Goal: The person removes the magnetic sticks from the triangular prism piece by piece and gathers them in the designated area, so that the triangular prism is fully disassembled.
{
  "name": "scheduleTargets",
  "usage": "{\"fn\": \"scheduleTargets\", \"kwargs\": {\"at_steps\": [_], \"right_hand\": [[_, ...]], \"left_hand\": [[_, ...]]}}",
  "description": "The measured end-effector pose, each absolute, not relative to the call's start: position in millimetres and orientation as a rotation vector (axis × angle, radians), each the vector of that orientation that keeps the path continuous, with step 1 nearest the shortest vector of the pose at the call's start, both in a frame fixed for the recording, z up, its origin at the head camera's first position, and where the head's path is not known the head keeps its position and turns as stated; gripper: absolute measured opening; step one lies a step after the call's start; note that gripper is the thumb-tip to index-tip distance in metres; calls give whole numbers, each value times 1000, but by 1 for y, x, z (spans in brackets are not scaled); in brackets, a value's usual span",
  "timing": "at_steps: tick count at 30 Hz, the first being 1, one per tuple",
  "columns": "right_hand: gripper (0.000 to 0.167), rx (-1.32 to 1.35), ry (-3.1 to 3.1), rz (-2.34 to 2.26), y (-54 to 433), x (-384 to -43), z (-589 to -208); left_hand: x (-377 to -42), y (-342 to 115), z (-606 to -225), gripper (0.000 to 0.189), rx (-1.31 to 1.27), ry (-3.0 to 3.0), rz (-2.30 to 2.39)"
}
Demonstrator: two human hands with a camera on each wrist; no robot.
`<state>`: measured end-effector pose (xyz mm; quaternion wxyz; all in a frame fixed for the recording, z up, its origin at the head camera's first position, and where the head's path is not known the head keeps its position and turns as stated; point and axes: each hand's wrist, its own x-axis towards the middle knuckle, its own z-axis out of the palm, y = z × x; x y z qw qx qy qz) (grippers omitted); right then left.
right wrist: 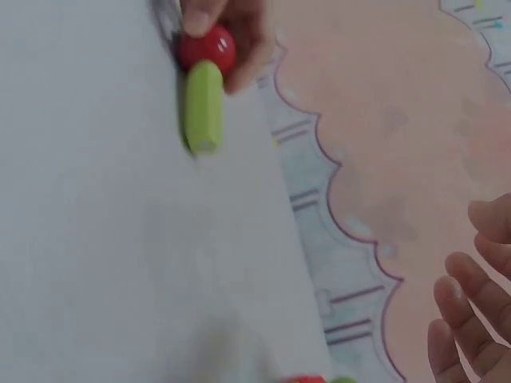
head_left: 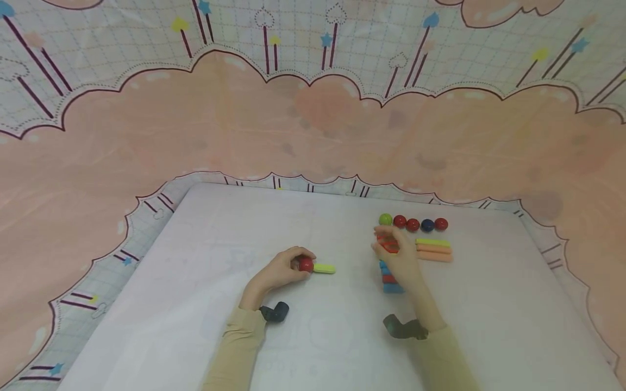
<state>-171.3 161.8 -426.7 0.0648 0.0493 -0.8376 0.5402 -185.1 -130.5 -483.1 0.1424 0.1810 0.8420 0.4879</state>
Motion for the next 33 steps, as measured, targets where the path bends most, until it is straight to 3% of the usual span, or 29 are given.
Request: {"fn": "scheduleTargets", "kwargs": {"at_steps": [13, 33], "right_hand": [[35, 99, -2618, 1797, 95, -159, -466], [29, 277, -2784, 1555, 71, -169, -501]], "left_hand": [[-186, -130, -482, 40, 503, 2402, 1436], [-186, -131, -483, 36, 552, 2399, 1439]]}}
